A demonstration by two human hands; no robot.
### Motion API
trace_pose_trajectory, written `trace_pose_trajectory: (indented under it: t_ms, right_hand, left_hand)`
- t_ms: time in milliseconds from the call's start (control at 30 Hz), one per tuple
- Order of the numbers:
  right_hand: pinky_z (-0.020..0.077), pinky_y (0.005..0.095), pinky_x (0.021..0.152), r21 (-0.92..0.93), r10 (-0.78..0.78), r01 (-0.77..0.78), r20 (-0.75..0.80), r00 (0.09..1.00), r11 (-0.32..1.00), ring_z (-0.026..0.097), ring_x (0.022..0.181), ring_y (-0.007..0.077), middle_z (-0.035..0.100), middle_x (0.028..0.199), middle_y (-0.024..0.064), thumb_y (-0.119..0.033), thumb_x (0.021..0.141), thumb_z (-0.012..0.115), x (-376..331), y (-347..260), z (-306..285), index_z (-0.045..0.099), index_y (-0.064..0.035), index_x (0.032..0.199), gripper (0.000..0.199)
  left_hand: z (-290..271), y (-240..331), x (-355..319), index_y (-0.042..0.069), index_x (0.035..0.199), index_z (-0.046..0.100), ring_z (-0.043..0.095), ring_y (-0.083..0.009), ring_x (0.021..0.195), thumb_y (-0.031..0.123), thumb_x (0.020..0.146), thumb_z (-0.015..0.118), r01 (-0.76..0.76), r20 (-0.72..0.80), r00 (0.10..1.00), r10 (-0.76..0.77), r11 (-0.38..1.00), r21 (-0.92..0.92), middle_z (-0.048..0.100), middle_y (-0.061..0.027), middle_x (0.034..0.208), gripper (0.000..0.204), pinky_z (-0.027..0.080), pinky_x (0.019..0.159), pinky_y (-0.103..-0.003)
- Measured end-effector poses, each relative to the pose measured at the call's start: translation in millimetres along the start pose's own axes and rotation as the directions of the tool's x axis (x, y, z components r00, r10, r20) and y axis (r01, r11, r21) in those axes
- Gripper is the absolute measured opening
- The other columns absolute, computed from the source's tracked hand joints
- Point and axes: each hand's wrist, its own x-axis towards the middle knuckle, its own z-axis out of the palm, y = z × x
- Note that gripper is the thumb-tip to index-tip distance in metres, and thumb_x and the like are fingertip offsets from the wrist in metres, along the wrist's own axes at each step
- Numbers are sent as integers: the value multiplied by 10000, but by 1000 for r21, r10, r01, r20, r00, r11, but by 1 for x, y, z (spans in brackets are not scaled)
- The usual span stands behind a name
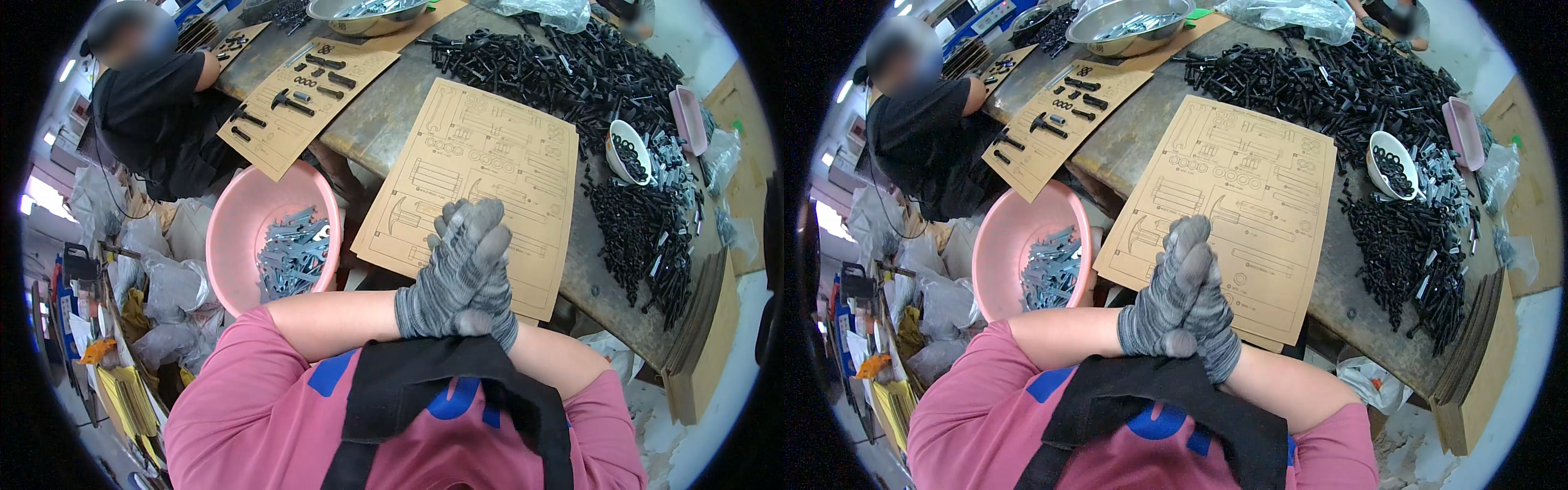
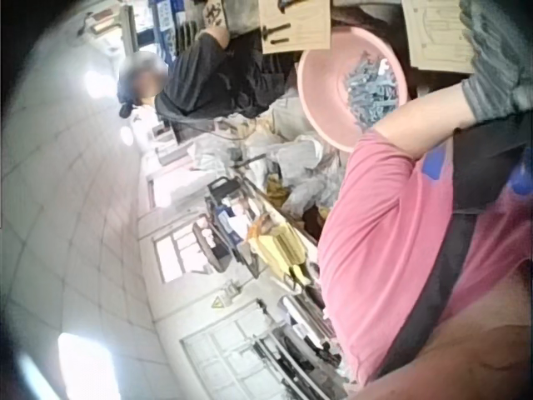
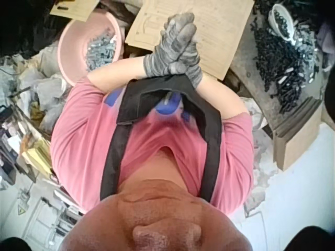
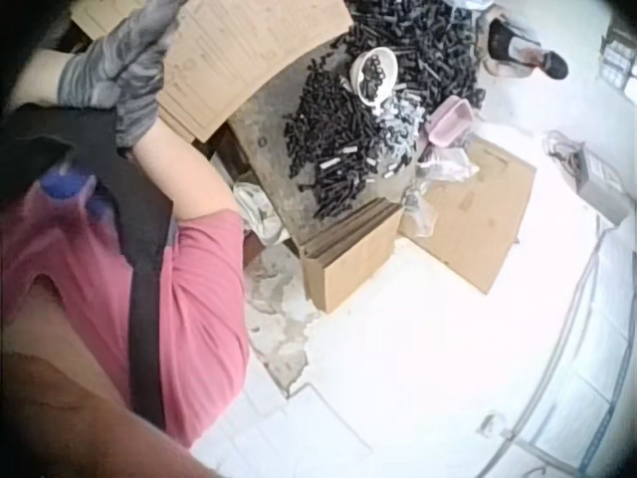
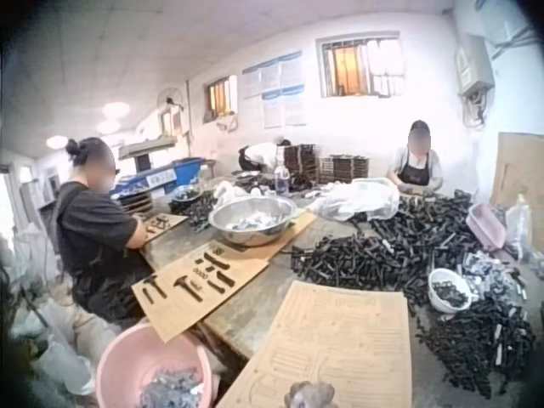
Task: The person assembles a hammer tool kit by placing hammers, wrenches, and small black plastic parts onto a cardboard insert. They repeatedly pick up items from a pink basin and a pile on the table, arrange them on the insert, and then move the completed insert aside to start a new one.
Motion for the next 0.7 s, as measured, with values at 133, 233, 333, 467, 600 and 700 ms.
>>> trace_pose_trajectory:
  t_ms: [133,233,333,467,600,700]
  right_hand:
    - [158,336,1062,67,-19,15,53,998,998,195,1291,209,192,1404,86,-408,925,233,9,-22,14,134,-77,1368,561]
    - [153,339,1064,92,-30,24,74,997,995,189,1294,211,188,1406,88,-425,923,225,10,-36,18,133,-79,1368,571]
    - [147,342,1067,91,-55,47,86,995,995,182,1298,214,184,1408,90,-441,921,217,9,-42,21,132,-80,1368,581]
    - [137,376,1068,80,-200,193,96,975,978,183,1297,244,179,1410,102,-536,881,215,16,-45,6,152,-79,1365,669]
    - [134,400,1066,359,-61,34,66,996,933,195,1283,276,199,1404,108,-588,842,289,12,-60,8,168,-66,1362,747]
    - [83,403,1070,619,-29,-82,168,985,781,188,1291,259,213,1401,133,-640,806,276,11,-64,9,217,-53,1351,804]
  left_hand:
    - [6,9,20,-6,1303,288,147,-377,1291,491,823,349,-54,-5,999,54,996,-71,190,-241,1372,693,77,1049,-439]
    - [2,4,39,-3,1305,286,181,-375,1279,513,810,348,-18,32,999,16,998,62,215,-230,1368,718,96,1046,-445]
    - [-6,-11,64,-23,1318,261,200,-390,1271,642,786,298,3,-19,1000,-2,996,89,210,-261,1360,853,137,1037,-419]
    - [28,14,60,20,1309,295,206,-333,1280,525,800,377,-101,-201,962,184,925,366,235,-185,1375,722,112,1053,-430]
    - [-8,17,79,52,1344,222,184,-234,1298,483,848,358,267,-29,960,-278,942,-204,218,-134,1397,671,87,1071,-377]
    - [-18,1,89,59,1342,238,183,-253,1299,640,795,327,-6,-73,934,-349,190,-982,222,-137,1396,803,101,1074,-384]
